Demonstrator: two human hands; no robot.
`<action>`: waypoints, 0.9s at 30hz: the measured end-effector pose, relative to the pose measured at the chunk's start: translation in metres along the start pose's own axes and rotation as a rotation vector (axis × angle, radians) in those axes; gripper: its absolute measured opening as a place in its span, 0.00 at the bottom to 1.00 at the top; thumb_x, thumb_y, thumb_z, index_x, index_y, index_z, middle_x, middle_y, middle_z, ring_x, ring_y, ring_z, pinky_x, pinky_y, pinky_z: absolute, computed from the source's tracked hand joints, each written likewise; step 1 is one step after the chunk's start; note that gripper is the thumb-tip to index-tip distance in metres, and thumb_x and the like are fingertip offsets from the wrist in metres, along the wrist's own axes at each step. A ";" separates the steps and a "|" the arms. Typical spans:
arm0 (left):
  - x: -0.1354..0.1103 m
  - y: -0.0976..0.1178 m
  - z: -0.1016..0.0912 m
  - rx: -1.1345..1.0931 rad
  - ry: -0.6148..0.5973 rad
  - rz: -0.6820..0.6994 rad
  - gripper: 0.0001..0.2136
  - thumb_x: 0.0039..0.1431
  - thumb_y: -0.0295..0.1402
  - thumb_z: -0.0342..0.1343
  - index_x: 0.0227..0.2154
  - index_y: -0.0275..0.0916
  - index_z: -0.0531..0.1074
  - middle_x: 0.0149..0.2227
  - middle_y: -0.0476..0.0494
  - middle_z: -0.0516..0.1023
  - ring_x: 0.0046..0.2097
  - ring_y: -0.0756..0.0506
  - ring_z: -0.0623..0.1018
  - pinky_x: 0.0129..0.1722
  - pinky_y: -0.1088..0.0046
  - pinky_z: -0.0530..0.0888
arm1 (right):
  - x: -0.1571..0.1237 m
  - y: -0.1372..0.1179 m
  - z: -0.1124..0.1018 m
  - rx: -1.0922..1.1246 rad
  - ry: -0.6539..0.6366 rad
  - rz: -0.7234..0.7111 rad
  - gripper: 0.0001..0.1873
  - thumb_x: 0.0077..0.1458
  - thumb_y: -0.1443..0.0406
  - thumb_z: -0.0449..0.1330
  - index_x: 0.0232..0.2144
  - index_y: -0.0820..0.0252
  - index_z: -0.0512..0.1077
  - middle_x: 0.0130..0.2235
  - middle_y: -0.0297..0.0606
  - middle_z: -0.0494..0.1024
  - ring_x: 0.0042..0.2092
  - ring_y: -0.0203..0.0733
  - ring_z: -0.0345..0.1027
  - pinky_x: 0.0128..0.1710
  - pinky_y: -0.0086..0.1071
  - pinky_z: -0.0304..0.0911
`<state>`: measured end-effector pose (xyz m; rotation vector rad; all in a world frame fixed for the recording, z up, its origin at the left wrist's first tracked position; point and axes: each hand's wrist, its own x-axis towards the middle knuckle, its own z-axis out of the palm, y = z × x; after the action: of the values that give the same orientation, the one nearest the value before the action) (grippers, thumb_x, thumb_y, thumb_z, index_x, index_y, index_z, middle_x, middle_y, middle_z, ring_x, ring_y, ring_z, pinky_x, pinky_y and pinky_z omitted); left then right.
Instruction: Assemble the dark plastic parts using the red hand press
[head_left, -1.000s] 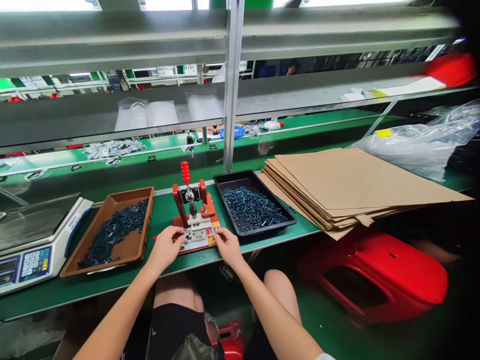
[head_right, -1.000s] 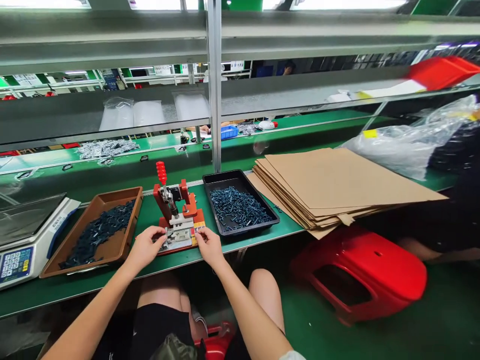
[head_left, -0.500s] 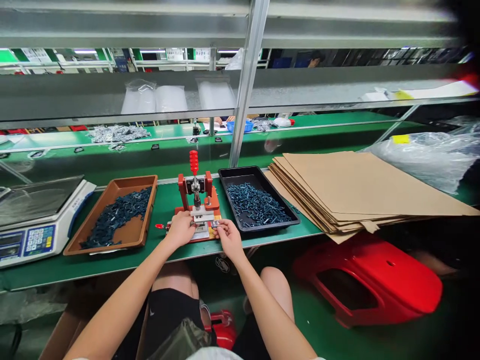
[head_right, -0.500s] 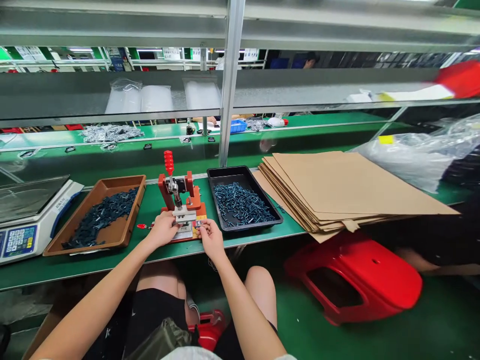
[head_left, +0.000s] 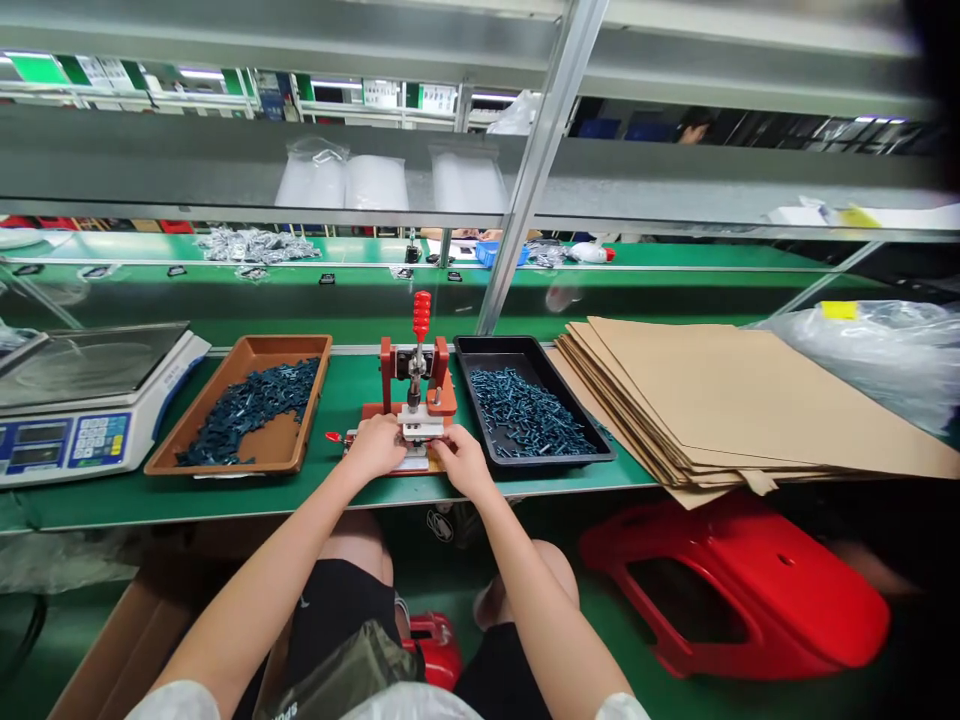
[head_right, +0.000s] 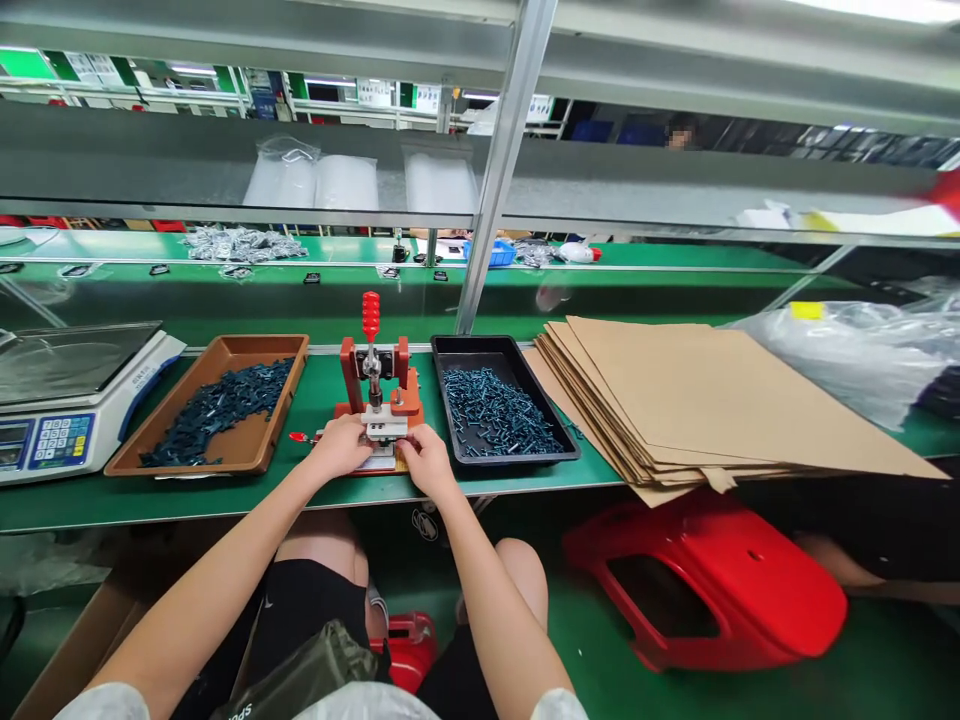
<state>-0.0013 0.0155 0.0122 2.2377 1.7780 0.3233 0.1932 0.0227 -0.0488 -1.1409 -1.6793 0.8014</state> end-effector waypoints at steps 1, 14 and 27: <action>0.000 -0.002 -0.002 -0.004 -0.019 0.033 0.18 0.54 0.39 0.59 0.48 0.43 0.78 0.52 0.40 0.79 0.55 0.35 0.74 0.54 0.59 0.68 | 0.003 -0.001 0.003 -0.007 -0.015 0.001 0.08 0.54 0.63 0.59 0.32 0.59 0.77 0.35 0.38 0.78 0.36 0.41 0.71 0.40 0.33 0.67; -0.005 -0.011 0.003 -0.042 0.025 0.083 0.15 0.51 0.40 0.63 0.41 0.43 0.80 0.50 0.41 0.79 0.53 0.34 0.75 0.53 0.56 0.70 | 0.008 0.001 0.021 -0.110 -0.062 -0.160 0.11 0.54 0.68 0.61 0.38 0.55 0.82 0.43 0.41 0.83 0.44 0.47 0.76 0.49 0.39 0.69; -0.033 -0.017 0.007 -0.063 0.257 0.211 0.11 0.56 0.36 0.60 0.42 0.44 0.79 0.53 0.40 0.77 0.56 0.37 0.73 0.60 0.54 0.67 | 0.005 -0.009 0.020 -0.162 -0.065 -0.241 0.15 0.59 0.70 0.56 0.44 0.56 0.79 0.49 0.44 0.79 0.50 0.48 0.73 0.54 0.42 0.67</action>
<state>-0.0219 -0.0136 -0.0001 2.4340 1.6189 0.7284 0.1711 0.0233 -0.0463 -1.0032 -1.9212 0.5641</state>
